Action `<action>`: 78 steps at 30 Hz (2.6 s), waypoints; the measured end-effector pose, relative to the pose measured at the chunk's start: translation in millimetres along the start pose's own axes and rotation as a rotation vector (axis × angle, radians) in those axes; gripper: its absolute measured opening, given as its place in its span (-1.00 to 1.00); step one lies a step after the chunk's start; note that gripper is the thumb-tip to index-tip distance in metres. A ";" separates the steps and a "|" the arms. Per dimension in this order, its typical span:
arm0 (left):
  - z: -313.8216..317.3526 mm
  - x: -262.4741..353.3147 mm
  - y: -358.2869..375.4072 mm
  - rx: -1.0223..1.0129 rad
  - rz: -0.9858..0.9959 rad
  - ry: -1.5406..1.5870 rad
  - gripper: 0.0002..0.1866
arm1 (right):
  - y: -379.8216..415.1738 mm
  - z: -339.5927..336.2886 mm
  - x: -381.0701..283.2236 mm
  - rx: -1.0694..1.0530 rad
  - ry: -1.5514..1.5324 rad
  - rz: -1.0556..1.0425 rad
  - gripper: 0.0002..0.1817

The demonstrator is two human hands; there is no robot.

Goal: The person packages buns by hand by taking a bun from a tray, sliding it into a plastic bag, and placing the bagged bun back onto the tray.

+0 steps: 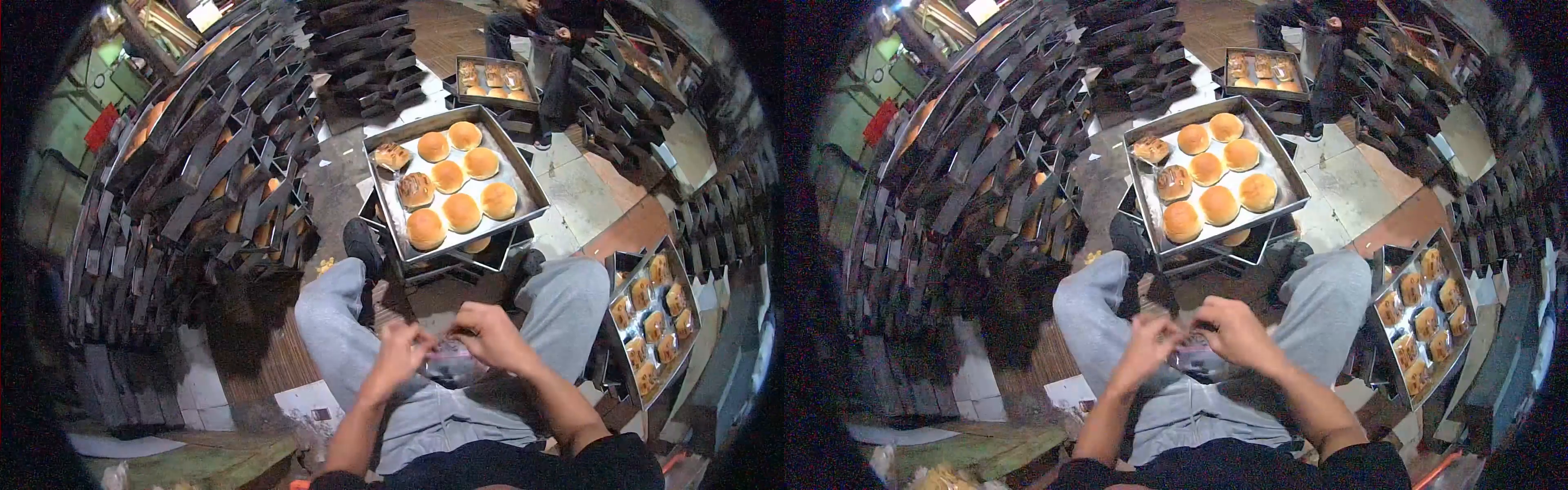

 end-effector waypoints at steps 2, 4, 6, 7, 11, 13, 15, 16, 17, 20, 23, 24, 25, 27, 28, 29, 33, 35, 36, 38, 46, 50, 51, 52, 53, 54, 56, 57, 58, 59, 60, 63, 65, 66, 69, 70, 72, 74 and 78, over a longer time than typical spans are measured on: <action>-32.3 30.6 -37.8 0.013 0.212 -0.209 -0.62 | -4.7 -10.8 -10.7 -0.093 0.027 0.101 -0.76; -57.2 71.8 -53.5 -0.003 0.322 -0.202 -0.60 | -6.8 -13.9 -23.3 -0.060 -0.093 0.106 -0.71; -70.7 96.7 -54.8 -0.015 0.417 -0.185 -0.57 | -4.5 6.4 -26.0 -0.131 -0.081 -0.001 -0.50; -76.0 101.2 -53.7 0.019 0.462 -0.275 -0.49 | -4.9 13.5 -25.7 -0.101 -0.039 -0.014 -0.40; -91.3 117.8 -43.2 0.079 0.479 -0.305 -0.21 | -35.6 35.9 -26.1 -0.118 0.147 -0.137 -0.13; -108.8 127.5 -36.4 0.088 0.449 -0.174 -0.16 | -50.2 64.2 -14.2 -0.207 0.166 -0.164 0.07; -131.1 83.5 -46.6 0.382 0.291 0.129 -0.13 | -70.9 63.2 -29.7 -0.177 0.065 -0.132 0.12; -150.8 45.5 -43.3 0.664 0.127 0.421 -0.09 | -87.6 63.4 -41.3 -0.135 -0.039 -0.102 0.18; -135.5 21.9 -55.9 0.566 -0.084 0.839 -0.16 | -95.5 81.5 -50.0 -0.160 -0.172 -0.178 0.21; -116.4 -53.8 -88.7 0.556 -0.253 1.256 -0.46 | -120.3 119.0 -61.5 0.019 -0.280 -0.039 -0.09; -161.1 -167.2 -88.5 1.064 -0.398 1.425 -0.59 | -166.6 138.0 -22.4 0.034 -0.102 -0.112 -0.46; -168.3 -183.5 -87.4 1.131 -0.382 1.457 -0.57 | -199.2 119.2 -8.8 0.241 0.025 -0.195 -0.70; -168.8 -193.6 -85.9 1.077 -0.378 1.486 -0.53 | -237.3 111.2 22.8 0.225 0.223 -0.075 -0.68; -164.0 -191.8 -81.2 1.012 -0.386 1.520 -0.48 | -301.3 89.0 86.1 0.238 0.505 0.114 -0.70; -164.3 -171.1 -84.0 0.952 -0.374 1.502 -0.46 | -326.6 83.7 133.2 0.287 0.494 0.073 -0.69; -164.1 -153.7 -86.7 0.894 -0.363 1.485 -0.45 | -334.0 63.8 157.2 0.356 0.612 0.140 -0.73; -164.5 -140.9 -89.8 0.811 -0.382 1.436 -0.41 | -333.8 18.7 170.1 0.294 0.953 0.108 -0.74; -159.1 -141.9 -90.1 0.777 -0.393 1.450 -0.40 | -337.7 5.1 170.5 0.433 0.898 0.006 -0.73; -156.8 -140.1 -93.9 0.737 -0.397 1.460 -0.39 | -346.9 -5.0 177.9 0.508 0.831 0.012 -0.74; -154.6 -136.7 -99.3 0.723 -0.406 1.440 -0.40 | -376.9 -26.5 205.5 0.578 0.798 0.050 -0.75; -146.6 -111.4 -117.5 0.597 -0.316 1.576 -0.41 | -428.9 -45.4 286.6 -0.123 0.688 0.171 -0.54; -136.6 -102.2 -118.0 0.566 -0.284 1.607 -0.44 | -342.5 -96.9 223.8 0.342 0.422 -0.063 -0.58; -133.6 -98.6 -119.7 0.555 -0.263 1.612 -0.47 | -307.2 -110.4 240.9 0.511 0.013 0.186 -0.63; -131.5 -97.1 -121.1 0.560 -0.256 1.606 -0.47 | -276.5 -117.9 254.9 0.628 -0.104 0.424 -0.67; -126.4 -96.7 -121.1 0.562 -0.268 1.632 -0.50 | -240.4 -110.6 247.4 0.682 -0.429 0.413 -0.65; -121.2 -98.3 -119.4 0.572 -0.285 1.660 -0.52 | -207.9 -78.0 245.1 0.726 -1.009 0.485 -0.53; -111.8 -100.7 -120.4 0.568 -0.299 1.693 -0.57 | -150.1 -22.7 171.5 0.566 -1.316 0.519 -0.38; -102.1 -106.4 -118.1 0.578 -0.354 1.720 -0.57 | -130.8 8.9 125.8 0.389 -1.393 0.527 -0.34; -94.0 -108.4 -116.9 0.582 -0.401 1.749 -0.58 | -108.2 31.6 99.8 0.194 -1.423 0.492 -0.26; -93.9 -105.4 -114.8 0.604 -0.395 1.746 -0.58 | -97.6 50.0 71.4 0.061 -1.405 0.512 -0.19; -88.1 -104.6 -108.6 0.611 -0.449 1.737 -0.59 | -90.5 63.3 60.5 -0.010 -1.334 0.474 -0.20; -72.7 -94.5 -89.7 0.614 -0.491 1.738 -0.62 | -93.4 70.3 3.1 0.021 -0.421 0.084 -0.31; -62.4 -89.6 -83.9 0.615 -0.497 1.829 -0.63 | -80.5 76.5 -41.4 0.106 0.008 -0.333 -0.35; -66.3 -89.8 -79.4 0.645 -0.463 1.827 -0.62 | -67.2 89.0 -47.0 0.035 0.105 -0.389 -0.40; -65.5 -83.4 -71.9 0.652 -0.335 1.785 -0.53 | -58.7 98.9 -38.7 -0.022 0.114 -0.377 -0.44; -52.2 -71.9 -71.3 0.625 -0.342 1.721 -0.49 | -65.6 96.4 -31.5 0.032 0.055 -0.325 -0.45; -41.5 -46.8 -66.8 0.797 -0.411 1.514 -0.36 | -81.7 87.0 -26.9 0.128 0.036 -0.206 -0.51; -33.7 -56.5 -70.6 0.673 -0.463 1.616 -0.33 | -80.5 88.6 -30.9 0.090 0.020 -0.196 -0.60; -41.1 -46.0 -75.0 0.629 -0.490 1.749 -0.32 | -79.9 93.0 -23.9 -0.032 -0.155 0.074 -0.76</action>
Point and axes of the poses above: each hand's wrist, its own y-axis away from the middle knuckle, its own z-axis out of the palm, x = y × z, the point moved 10 cm from there along -y, towards the middle knuckle, and after that the axes turned 6 degrees about x, right-handed, at the moved point
